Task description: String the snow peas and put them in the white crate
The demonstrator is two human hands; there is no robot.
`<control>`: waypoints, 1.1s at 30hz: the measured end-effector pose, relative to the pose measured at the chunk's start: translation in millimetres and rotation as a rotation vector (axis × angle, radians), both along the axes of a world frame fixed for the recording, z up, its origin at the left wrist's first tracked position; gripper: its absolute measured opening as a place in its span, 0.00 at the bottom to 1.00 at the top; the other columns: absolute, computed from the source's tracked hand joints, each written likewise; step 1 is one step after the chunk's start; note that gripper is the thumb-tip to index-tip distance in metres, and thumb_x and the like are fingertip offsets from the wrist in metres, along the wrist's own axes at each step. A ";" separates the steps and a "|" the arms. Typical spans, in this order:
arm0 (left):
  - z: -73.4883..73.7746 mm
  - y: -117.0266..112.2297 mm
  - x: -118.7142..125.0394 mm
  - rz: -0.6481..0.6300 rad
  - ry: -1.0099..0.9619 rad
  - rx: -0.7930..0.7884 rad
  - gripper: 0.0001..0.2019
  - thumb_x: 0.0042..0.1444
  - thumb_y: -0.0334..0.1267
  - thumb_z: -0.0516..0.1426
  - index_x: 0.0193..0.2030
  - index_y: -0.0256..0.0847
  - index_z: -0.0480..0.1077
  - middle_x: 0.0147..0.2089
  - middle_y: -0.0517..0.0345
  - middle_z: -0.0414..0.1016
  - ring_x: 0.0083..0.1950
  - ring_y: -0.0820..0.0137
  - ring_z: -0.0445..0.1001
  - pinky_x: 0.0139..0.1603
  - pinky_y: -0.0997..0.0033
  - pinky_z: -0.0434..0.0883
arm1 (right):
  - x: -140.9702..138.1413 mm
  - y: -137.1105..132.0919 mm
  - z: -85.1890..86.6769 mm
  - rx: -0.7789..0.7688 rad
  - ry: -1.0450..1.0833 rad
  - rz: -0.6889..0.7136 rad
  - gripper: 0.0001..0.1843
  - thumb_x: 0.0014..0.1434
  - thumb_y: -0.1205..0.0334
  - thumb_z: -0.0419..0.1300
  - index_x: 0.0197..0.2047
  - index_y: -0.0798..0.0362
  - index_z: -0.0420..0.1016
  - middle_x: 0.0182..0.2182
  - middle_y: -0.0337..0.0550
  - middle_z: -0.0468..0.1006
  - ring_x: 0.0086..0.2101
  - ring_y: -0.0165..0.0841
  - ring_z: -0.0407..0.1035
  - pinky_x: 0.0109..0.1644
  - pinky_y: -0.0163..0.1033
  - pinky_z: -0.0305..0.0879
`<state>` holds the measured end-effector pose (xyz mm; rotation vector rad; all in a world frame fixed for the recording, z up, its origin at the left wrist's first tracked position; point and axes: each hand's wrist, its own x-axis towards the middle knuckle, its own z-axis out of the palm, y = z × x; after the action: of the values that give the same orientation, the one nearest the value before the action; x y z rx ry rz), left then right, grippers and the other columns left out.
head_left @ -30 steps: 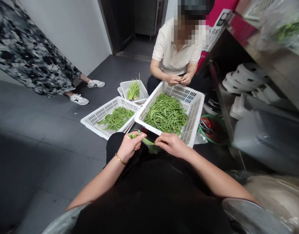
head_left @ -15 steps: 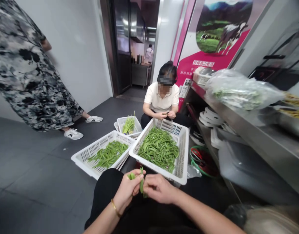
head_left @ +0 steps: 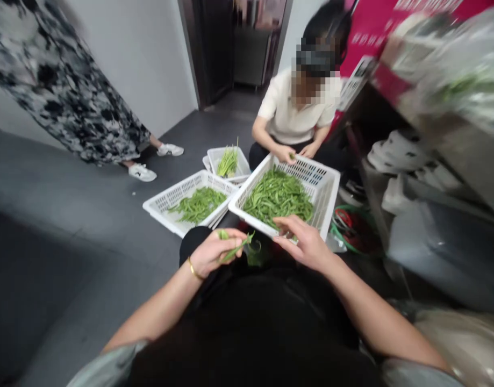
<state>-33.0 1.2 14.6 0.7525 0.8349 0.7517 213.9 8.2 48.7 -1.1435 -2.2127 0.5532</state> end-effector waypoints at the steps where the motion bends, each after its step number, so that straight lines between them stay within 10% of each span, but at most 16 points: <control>1: -1.5 1.7 0.8 -0.037 -0.005 -0.016 0.13 0.43 0.39 0.65 0.35 0.33 0.75 0.20 0.55 0.72 0.13 0.82 0.55 0.13 0.81 0.49 | -7.9 -1.7 -2.0 0.052 -0.120 0.059 0.20 0.62 0.53 0.53 0.54 0.54 0.65 0.43 0.52 0.72 0.38 0.36 0.69 0.41 0.39 0.66; 7: 5.4 -0.9 1.1 -0.247 0.229 0.134 0.11 0.46 0.39 0.63 0.35 0.35 0.76 0.22 0.55 0.72 0.16 0.79 0.59 0.16 0.79 0.54 | -32.2 2.2 -8.7 0.127 -0.459 0.436 0.14 0.65 0.63 0.46 0.32 0.54 0.70 0.26 0.43 0.70 0.28 0.31 0.64 0.34 0.35 0.58; 12: 15.0 -6.9 8.2 -0.307 0.428 0.643 0.03 0.44 0.35 0.64 0.27 0.40 0.76 0.25 0.56 0.71 0.27 0.73 0.66 0.28 0.76 0.62 | -32.8 0.8 -25.8 -0.307 -0.079 0.519 0.18 0.63 0.58 0.49 0.23 0.53 0.63 0.18 0.35 0.64 0.20 0.25 0.58 0.26 0.31 0.52; 17: -5.6 -7.3 34.7 0.089 0.234 0.335 0.08 0.53 0.40 0.59 0.30 0.38 0.70 0.23 0.59 0.68 0.19 0.77 0.62 0.19 0.78 0.57 | -42.6 -7.8 -52.3 -0.464 0.528 0.086 0.21 0.65 0.53 0.46 0.24 0.54 0.63 0.19 0.35 0.66 0.21 0.25 0.61 0.27 0.31 0.59; 21: -19.1 1.8 45.5 0.363 0.061 0.194 0.10 0.52 0.41 0.60 0.29 0.36 0.68 0.24 0.60 0.70 0.20 0.78 0.64 0.19 0.78 0.58 | -25.1 -9.5 -51.7 -0.371 0.415 0.071 0.20 0.64 0.55 0.50 0.23 0.54 0.66 0.21 0.37 0.67 0.24 0.26 0.63 0.31 0.32 0.61; 33: -43.1 39.5 -1.7 0.484 -0.089 -0.172 0.13 0.47 0.41 0.62 0.33 0.37 0.64 0.29 0.55 0.76 0.26 0.71 0.74 0.23 0.75 0.69 | 42.6 -2.8 -58.9 -0.488 -0.006 0.157 0.12 0.60 0.54 0.56 0.38 0.53 0.75 0.24 0.40 0.75 0.26 0.30 0.69 0.33 0.34 0.63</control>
<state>-34.7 40.7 -28.5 0.3598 0.9999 1.1179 256.5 5.4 -10.1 -1.2033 -2.2483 1.2072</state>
